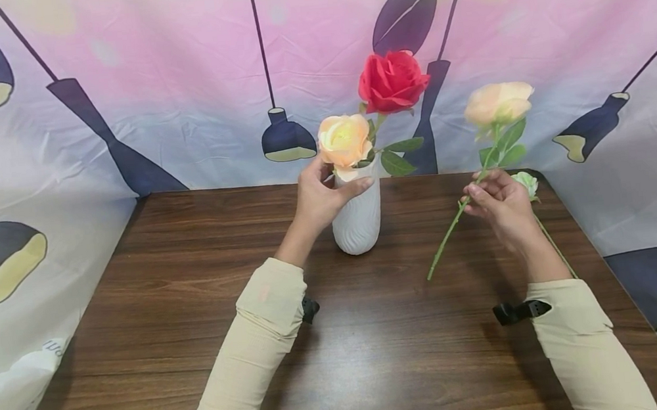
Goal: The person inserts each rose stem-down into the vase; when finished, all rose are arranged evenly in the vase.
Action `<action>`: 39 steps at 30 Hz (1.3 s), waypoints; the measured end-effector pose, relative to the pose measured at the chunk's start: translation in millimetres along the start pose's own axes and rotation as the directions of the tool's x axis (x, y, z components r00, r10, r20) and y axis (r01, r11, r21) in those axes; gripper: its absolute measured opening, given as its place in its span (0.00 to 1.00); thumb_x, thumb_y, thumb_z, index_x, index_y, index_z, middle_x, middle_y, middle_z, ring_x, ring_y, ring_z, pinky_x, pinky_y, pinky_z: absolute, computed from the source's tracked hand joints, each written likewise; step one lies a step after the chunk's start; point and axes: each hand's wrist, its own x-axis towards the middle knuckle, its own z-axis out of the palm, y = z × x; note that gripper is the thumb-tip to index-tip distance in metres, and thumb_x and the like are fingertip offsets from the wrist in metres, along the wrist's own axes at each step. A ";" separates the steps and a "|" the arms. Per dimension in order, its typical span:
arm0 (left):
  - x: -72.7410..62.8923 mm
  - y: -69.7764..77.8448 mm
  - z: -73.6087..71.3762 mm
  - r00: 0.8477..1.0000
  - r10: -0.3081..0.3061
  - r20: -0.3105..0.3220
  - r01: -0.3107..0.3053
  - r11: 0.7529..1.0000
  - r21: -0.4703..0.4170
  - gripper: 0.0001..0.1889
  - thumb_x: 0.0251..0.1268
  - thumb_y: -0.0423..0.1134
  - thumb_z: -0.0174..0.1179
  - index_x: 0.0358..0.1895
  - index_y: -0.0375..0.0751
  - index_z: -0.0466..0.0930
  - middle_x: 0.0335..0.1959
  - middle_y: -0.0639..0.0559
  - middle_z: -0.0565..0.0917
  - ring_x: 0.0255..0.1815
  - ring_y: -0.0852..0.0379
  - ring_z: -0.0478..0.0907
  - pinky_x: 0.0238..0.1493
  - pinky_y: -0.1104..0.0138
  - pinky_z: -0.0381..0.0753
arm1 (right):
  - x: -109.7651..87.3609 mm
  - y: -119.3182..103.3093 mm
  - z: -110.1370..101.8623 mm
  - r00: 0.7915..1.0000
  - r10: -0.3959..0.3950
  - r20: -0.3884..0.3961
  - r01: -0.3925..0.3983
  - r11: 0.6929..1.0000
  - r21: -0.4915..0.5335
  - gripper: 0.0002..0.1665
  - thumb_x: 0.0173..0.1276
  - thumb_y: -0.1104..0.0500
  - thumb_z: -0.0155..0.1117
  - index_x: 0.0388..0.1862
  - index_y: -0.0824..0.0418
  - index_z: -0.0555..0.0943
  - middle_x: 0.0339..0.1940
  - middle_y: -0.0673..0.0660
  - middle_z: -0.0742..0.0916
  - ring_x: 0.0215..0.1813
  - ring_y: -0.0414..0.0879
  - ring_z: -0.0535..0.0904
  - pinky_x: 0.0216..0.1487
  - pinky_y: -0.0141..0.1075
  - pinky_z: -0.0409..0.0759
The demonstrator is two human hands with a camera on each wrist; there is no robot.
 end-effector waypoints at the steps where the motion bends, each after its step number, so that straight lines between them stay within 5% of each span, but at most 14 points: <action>1: -0.1 0.1 0.0 1.000 -0.001 0.000 0.001 1.000 0.001 0.31 0.49 0.35 0.78 0.60 0.39 0.79 0.53 0.41 0.87 0.53 0.55 0.83 0.56 0.57 0.86 | 1.2 -1.0 1.6 1.000 -0.005 -0.002 0.005 1.000 0.015 0.10 0.73 0.72 0.57 0.43 0.58 0.80 0.35 0.50 0.90 0.37 0.39 0.88 0.38 0.29 0.88; 11: -0.1 -0.7 0.1 1.000 0.003 0.000 -0.003 1.000 -0.001 0.31 0.49 0.34 0.78 0.60 0.39 0.79 0.54 0.41 0.86 0.53 0.54 0.83 0.56 0.57 0.86 | 17.7 -14.5 22.2 0.995 -0.083 -0.049 0.087 0.992 0.088 0.07 0.73 0.70 0.59 0.45 0.60 0.77 0.33 0.53 0.88 0.36 0.42 0.88 0.38 0.30 0.88; 18: -0.3 -0.8 -0.3 1.000 0.009 -0.001 -0.010 1.000 -0.006 0.31 0.50 0.34 0.77 0.61 0.39 0.79 0.55 0.41 0.86 0.54 0.54 0.83 0.56 0.58 0.86 | 31.1 -29.8 38.6 0.980 -0.179 -0.089 0.194 0.957 0.214 0.04 0.75 0.68 0.56 0.45 0.62 0.75 0.33 0.56 0.86 0.35 0.46 0.86 0.33 0.31 0.87; 27: -0.2 -0.2 0.1 1.000 0.007 0.006 -0.007 1.000 -0.003 0.32 0.50 0.35 0.77 0.62 0.39 0.78 0.55 0.42 0.86 0.54 0.54 0.83 0.56 0.57 0.86 | 42.2 -48.7 56.3 0.945 -0.286 -0.158 0.321 0.904 0.281 0.05 0.75 0.70 0.57 0.46 0.64 0.74 0.32 0.58 0.84 0.33 0.48 0.85 0.31 0.32 0.86; 39: -0.1 -1.2 0.3 1.000 0.002 0.006 -0.002 1.000 0.001 0.32 0.50 0.36 0.77 0.62 0.40 0.78 0.55 0.42 0.86 0.55 0.54 0.83 0.57 0.57 0.86 | 46.4 -68.7 76.5 0.866 -0.403 -0.295 0.491 0.795 0.356 0.05 0.75 0.69 0.56 0.44 0.63 0.71 0.32 0.61 0.83 0.32 0.51 0.84 0.30 0.36 0.85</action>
